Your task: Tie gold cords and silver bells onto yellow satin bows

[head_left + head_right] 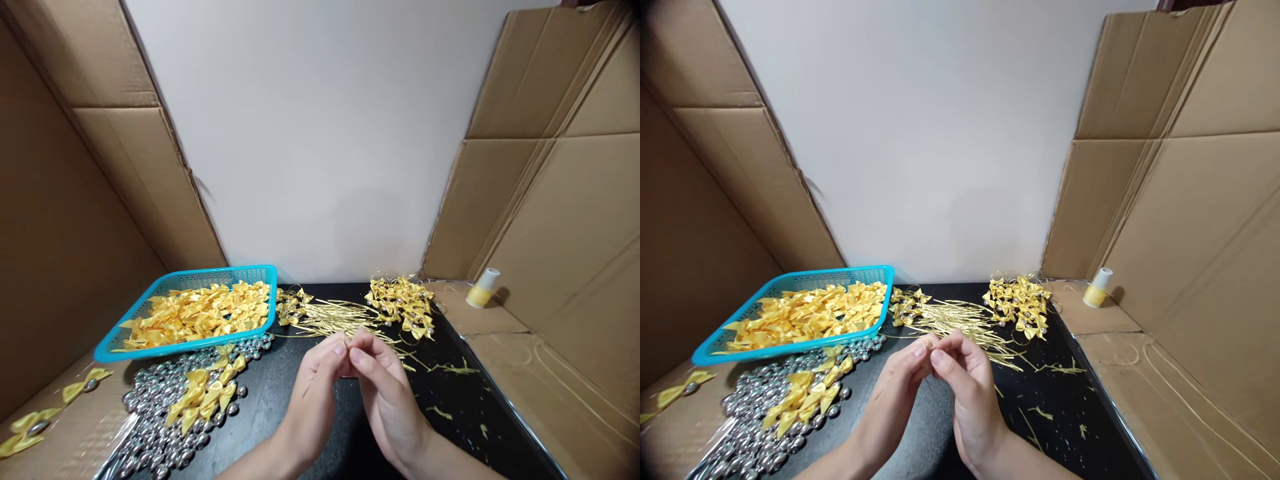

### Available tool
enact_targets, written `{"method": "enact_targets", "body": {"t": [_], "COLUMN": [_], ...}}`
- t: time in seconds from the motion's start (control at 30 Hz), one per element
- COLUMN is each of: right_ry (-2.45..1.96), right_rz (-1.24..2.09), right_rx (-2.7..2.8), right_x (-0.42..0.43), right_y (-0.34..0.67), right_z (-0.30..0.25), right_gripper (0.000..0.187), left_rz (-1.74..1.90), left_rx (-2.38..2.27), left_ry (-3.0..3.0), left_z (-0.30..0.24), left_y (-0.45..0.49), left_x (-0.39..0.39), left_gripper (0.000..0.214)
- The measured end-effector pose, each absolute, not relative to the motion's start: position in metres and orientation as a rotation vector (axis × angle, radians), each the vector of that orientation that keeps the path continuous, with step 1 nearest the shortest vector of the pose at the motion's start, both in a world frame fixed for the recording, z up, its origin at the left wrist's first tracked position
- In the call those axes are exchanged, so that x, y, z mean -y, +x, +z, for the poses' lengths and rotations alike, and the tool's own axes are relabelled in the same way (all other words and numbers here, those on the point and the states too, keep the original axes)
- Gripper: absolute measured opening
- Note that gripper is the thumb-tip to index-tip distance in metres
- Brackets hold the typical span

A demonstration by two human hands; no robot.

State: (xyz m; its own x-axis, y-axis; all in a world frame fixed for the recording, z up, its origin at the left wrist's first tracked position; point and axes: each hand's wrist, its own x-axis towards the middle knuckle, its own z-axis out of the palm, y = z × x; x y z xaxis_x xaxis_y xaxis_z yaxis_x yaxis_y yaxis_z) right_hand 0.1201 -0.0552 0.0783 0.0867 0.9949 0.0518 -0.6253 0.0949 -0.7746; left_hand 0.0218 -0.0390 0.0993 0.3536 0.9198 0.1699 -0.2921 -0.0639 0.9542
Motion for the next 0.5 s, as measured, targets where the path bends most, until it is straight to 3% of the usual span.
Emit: {"method": "enact_targets", "body": {"t": [0.27,0.5], "right_ry": [-0.883,-0.942], "right_rz": [1.009,0.887], "right_rx": [1.029,1.133], "right_x": [0.058,0.06], "right_y": [0.121,0.12], "right_z": [0.071,0.074], "right_gripper": [0.014,0.022], "left_rz": [1.258,1.337], "left_rx": [-0.748,-0.723], "left_ry": [1.537,1.833], "left_z": [0.091,0.095], "left_y": [0.013,0.008], "left_x": [0.027,0.021], "left_gripper": [0.04,0.049]}}
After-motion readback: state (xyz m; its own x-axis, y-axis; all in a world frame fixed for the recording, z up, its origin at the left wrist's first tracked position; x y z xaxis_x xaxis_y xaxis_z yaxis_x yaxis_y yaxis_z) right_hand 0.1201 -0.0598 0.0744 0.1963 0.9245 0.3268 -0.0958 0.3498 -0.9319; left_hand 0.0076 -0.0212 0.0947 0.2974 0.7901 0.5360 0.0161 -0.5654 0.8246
